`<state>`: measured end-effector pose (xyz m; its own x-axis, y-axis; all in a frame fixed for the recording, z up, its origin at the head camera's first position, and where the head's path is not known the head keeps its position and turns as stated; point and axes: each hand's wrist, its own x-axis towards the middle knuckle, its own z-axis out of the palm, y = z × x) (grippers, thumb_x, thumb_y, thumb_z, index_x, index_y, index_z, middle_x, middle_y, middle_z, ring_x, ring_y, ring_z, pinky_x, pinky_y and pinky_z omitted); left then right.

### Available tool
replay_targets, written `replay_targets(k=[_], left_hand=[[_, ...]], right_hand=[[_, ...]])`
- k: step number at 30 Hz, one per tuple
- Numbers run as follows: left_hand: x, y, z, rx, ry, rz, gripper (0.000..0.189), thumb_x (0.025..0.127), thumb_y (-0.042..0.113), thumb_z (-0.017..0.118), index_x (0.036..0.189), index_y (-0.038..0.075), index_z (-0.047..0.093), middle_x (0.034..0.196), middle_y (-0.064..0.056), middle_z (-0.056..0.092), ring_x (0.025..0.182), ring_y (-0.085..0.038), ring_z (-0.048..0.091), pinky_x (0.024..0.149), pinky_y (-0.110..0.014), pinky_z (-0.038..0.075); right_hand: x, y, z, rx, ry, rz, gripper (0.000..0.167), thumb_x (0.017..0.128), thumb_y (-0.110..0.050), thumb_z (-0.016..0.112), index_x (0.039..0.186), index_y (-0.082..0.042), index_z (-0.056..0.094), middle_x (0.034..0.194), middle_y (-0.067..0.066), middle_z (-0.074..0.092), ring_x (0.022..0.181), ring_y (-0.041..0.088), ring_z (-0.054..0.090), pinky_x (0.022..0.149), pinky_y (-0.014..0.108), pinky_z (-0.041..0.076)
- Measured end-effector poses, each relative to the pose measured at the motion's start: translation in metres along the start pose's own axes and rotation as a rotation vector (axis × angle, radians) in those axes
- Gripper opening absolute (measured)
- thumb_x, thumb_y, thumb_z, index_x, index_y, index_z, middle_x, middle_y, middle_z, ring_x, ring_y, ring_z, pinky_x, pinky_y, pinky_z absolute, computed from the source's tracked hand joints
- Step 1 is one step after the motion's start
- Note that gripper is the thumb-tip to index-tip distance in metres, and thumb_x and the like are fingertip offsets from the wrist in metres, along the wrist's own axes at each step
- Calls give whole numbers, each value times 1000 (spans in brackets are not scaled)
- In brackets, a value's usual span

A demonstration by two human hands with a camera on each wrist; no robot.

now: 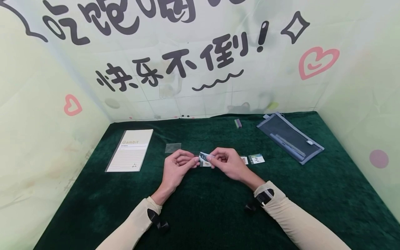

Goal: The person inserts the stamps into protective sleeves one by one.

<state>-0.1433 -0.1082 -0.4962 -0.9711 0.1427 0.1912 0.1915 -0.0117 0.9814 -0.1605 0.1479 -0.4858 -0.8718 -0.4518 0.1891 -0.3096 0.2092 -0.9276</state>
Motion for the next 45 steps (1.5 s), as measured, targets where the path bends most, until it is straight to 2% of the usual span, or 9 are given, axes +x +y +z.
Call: replay_targets(k=[7, 22, 28, 36, 45], left_hand=[[0, 1, 0, 7, -14, 4, 28, 95, 27, 85, 114, 11, 73, 107, -8, 84, 95, -27, 83, 85, -36, 70], [-1, 2, -1, 18, -54, 3, 29, 97, 26, 84, 120, 13, 73, 110, -6, 83, 98, -27, 83, 87, -36, 69], [0, 2, 0, 17, -78, -3, 29, 97, 26, 84, 121, 14, 74, 111, -6, 83, 100, -27, 83, 89, -37, 69], [0, 2, 0, -20, -134, -33, 31, 97, 25, 82, 123, 12, 72, 113, -10, 82, 103, -28, 82, 91, -39, 69], [0, 1, 0, -42, -146, -37, 30, 100, 23, 80, 125, 10, 72, 115, -10, 82, 103, -28, 82, 92, -39, 68]], right_hand=[[0, -1, 0, 2, -14, 7, 10, 108, -23, 68, 113, -18, 75, 88, 5, 74, 75, 28, 70, 65, 28, 57], [2, 3, 0, -7, -23, 5, 9, 108, -22, 69, 112, -18, 76, 87, 6, 74, 71, 28, 68, 61, 27, 55], [0, 2, 0, -8, 2, -11, 16, 108, -22, 68, 122, -19, 75, 86, 6, 73, 71, 27, 67, 62, 27, 54], [-1, 0, 0, 4, 14, 0, 15, 109, -22, 67, 122, -19, 74, 89, 5, 73, 74, 25, 69, 65, 28, 57], [-1, 0, 0, -8, 12, -14, 17, 109, -20, 67, 123, -19, 76, 92, 6, 74, 76, 26, 70, 67, 28, 59]])
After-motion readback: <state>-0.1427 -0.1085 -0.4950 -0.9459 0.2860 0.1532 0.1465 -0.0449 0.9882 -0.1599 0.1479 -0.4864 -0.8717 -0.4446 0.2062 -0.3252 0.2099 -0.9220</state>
